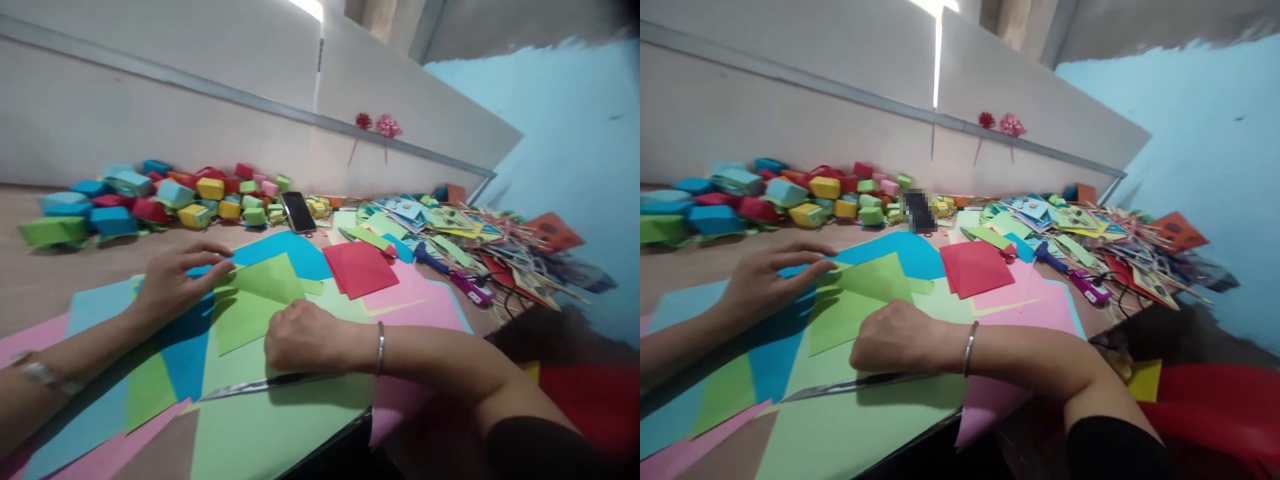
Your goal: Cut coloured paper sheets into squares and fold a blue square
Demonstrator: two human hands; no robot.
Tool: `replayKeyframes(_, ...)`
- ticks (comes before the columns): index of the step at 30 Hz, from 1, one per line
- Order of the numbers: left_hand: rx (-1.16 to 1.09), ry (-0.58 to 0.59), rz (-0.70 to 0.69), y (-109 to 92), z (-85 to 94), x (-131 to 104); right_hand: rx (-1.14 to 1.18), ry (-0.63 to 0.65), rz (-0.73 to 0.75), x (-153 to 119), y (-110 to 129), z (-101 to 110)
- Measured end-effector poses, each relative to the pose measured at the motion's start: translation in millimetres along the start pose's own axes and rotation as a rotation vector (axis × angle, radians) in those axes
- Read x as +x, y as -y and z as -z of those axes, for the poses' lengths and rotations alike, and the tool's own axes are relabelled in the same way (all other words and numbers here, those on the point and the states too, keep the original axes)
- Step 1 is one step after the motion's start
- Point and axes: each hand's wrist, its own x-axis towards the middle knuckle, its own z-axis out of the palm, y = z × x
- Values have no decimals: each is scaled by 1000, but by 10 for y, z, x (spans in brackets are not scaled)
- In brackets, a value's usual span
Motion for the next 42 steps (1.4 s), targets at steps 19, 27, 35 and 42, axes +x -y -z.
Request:
replayKeyframes(19,145,5,190,107,-4,40,-10,-247,-457,-223,-520,177)
replayKeyframes(27,212,52,170,185,-31,40,-325,-851,-752,-1216,-1240,184)
replayKeyframes(35,324,286,-24,245,-154,19,-182,-125,-699,-1284,-1036,-338)
replayKeyframes(42,418,412,-160,266,-162,34,-4,-103,-551,-820,-820,-274)
